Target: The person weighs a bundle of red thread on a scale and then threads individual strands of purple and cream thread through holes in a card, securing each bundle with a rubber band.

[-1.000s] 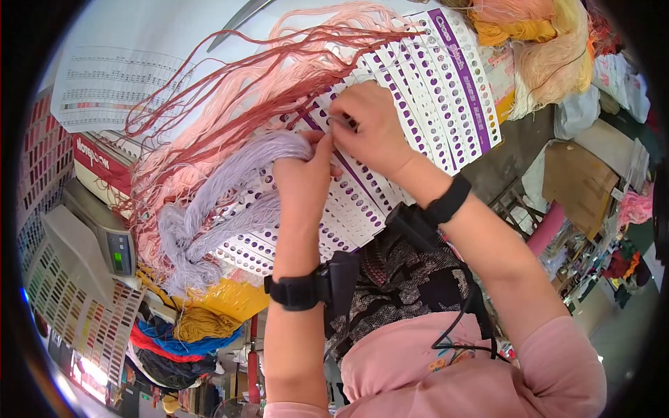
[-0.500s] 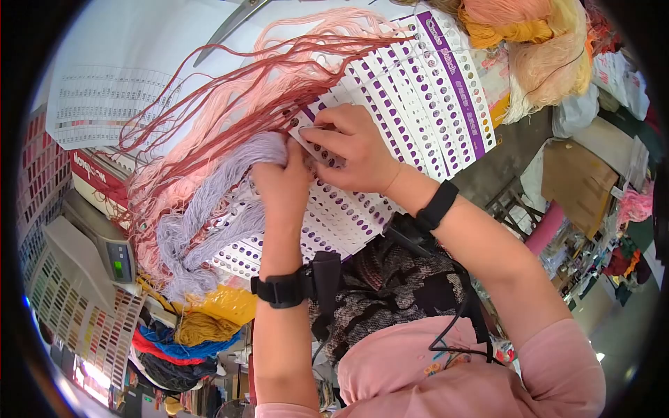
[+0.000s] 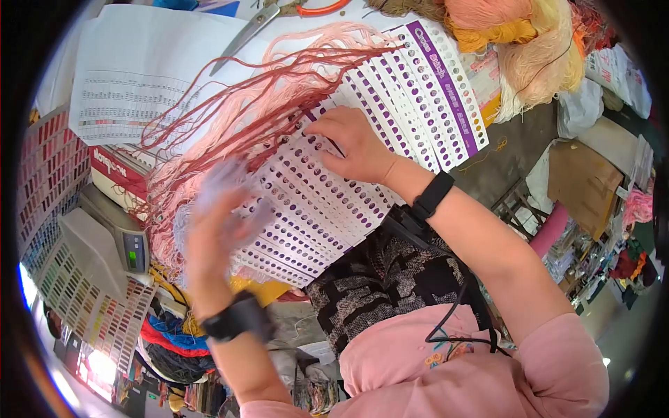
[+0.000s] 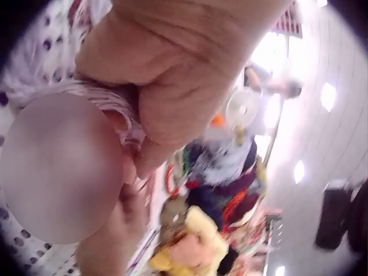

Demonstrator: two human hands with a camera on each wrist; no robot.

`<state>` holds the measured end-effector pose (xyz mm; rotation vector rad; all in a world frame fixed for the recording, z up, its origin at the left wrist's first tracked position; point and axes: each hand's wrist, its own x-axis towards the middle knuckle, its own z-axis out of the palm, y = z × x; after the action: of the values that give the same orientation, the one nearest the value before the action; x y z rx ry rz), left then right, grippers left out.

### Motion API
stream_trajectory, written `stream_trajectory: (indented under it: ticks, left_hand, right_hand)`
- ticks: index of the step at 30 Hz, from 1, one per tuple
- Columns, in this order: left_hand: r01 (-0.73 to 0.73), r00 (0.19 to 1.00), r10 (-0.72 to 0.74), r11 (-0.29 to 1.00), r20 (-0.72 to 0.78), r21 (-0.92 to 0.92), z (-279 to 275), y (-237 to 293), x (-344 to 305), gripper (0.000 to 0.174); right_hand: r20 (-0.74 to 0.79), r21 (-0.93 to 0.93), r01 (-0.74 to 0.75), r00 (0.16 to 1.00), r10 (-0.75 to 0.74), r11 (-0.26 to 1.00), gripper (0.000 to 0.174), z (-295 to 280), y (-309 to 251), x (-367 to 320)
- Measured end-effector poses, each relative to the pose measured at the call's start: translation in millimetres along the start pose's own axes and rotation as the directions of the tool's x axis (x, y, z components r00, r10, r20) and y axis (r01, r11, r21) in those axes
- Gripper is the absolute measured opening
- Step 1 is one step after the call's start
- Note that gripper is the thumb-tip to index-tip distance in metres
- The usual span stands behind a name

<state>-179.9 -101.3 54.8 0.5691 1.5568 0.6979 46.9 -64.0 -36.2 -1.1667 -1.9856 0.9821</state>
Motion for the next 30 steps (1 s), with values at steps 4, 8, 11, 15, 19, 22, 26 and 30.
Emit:
stream_trajectory:
  ticks: [4,8,11,15,19,22,26,30]
  left_hand:
    - [-0.231,0.894,-0.165,0.626,-0.416,-0.745,-206.5,-6.1,-61.0,0.015]
    - [-0.137,0.898,-0.133,0.822,-0.419,-0.553,-148.3,16.6,-99.6,0.022]
    - [0.087,0.978,-0.182,0.807,-0.107,-0.584,-59.8,-3.5,-90.6,0.032]
    - [0.176,0.984,-0.132,0.682,0.117,-0.71,10.3,-13.2,-48.3,0.041]
    - [0.238,0.968,-0.081,0.598,0.238,-0.765,25.1,-12.9,-38.8,0.045]
    - [0.274,0.957,-0.071,0.528,0.28,-0.803,20.6,-10.2,-39.6,0.049]
    - [0.244,0.967,-0.079,0.573,0.244,-0.782,9.2,-14.6,-40.1,0.041]
    - [0.148,0.989,-0.121,0.703,0.088,-0.696,15.5,-14.7,-35.6,0.024]
  right_hand:
    - [0.049,-0.015,-0.024,0.999,0.024,1.0,0.032,-1.4,-2.5,1.3]
    - [0.08,-0.032,0.002,0.997,0.001,0.999,0.032,-0.3,0.8,1.1]
    - [0.064,0.01,-0.043,0.997,0.042,0.999,0.032,-2.9,-8.1,4.8]
    - [0.154,0.178,-0.313,0.945,0.288,0.933,0.016,-8.1,-54.6,10.2]
    - [0.521,0.635,-0.683,0.724,0.452,0.36,0.01,13.3,-111.9,14.3]
    - [0.642,0.518,-0.798,0.601,0.476,0.309,0.005,20.5,-117.4,18.2]
    - [0.603,0.621,-0.764,0.608,0.517,0.173,0.007,21.4,-124.2,24.9]
    - [0.568,0.661,-0.732,0.631,0.528,0.164,0.007,26.4,-121.4,23.9]
